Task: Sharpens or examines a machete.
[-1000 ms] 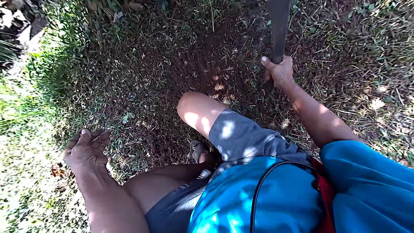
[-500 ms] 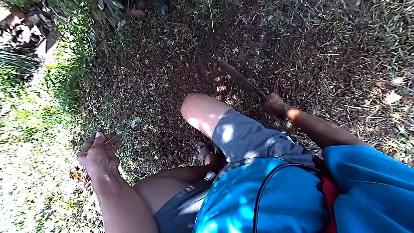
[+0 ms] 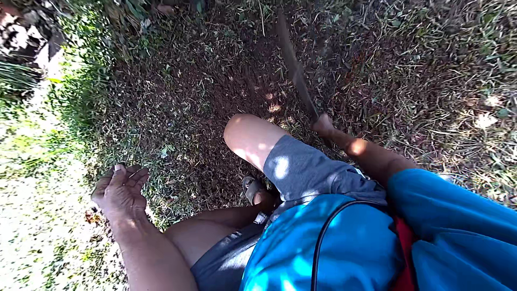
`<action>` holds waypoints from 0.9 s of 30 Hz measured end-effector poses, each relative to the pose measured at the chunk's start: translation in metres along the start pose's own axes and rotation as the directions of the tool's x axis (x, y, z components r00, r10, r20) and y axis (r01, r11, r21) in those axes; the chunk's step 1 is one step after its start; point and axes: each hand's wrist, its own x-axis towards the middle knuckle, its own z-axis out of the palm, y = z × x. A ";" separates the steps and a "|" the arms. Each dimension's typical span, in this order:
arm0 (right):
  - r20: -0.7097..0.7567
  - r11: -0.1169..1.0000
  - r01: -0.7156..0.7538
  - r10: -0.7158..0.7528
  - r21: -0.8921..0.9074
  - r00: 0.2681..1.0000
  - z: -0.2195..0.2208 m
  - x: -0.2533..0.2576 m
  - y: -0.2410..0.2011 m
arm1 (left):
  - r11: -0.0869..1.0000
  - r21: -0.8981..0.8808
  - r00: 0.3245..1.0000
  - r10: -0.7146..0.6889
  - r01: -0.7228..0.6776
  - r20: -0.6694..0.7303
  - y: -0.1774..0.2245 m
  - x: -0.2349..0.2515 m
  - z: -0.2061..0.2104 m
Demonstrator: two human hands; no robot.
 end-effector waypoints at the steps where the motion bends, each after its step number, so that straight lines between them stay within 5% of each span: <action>1: 0.143 0.974 -0.136 0.163 -0.183 0.976 0.010 0.000 0.024 | 1.000 0.001 1.000 -0.006 0.006 -0.001 0.000 -0.002 0.002; 3: 0.240 0.936 -0.211 0.281 -0.281 0.929 0.018 0.000 0.041 | 1.000 0.014 1.000 -0.010 0.010 -0.001 0.006 -0.005 0.007; 8: 0.183 0.964 -0.156 0.196 -0.213 0.963 -0.020 -0.019 0.023 | 1.000 -0.002 1.000 0.001 -0.001 0.017 0.003 -0.005 0.005; 14: -0.144 0.959 0.216 -0.191 0.183 0.971 -0.072 -0.043 -0.034 | 1.000 -0.001 0.999 0.021 -0.021 0.034 0.001 0.000 0.003; 17: -0.441 0.672 0.548 -0.349 0.498 0.827 -0.081 -0.036 -0.081 | 1.000 0.015 0.999 0.021 -0.021 0.046 0.001 0.000 0.003; 20: -0.601 0.397 0.685 -0.331 0.611 0.728 -0.063 -0.016 -0.110 | 1.000 0.005 0.999 0.028 -0.028 0.034 0.002 -0.001 0.002; 22: -0.531 0.548 0.581 -0.268 0.602 0.803 -0.032 -0.003 -0.081 | 1.000 0.008 1.000 0.023 -0.023 0.018 0.003 -0.002 0.003; 24: -0.205 0.902 0.188 -0.114 0.389 0.972 -0.001 0.003 -0.014 | 1.000 0.013 1.000 0.013 -0.013 0.011 0.003 -0.004 0.002; 25: 0.006 0.985 -0.037 0.036 0.171 0.999 0.008 0.003 0.014 | 1.000 0.018 1.000 0.011 -0.011 0.009 0.004 -0.004 0.003; 27: 0.236 0.955 -0.246 0.280 -0.165 0.930 0.023 0.003 0.039 | 1.000 0.022 1.000 0.008 -0.009 0.016 0.006 -0.005 0.009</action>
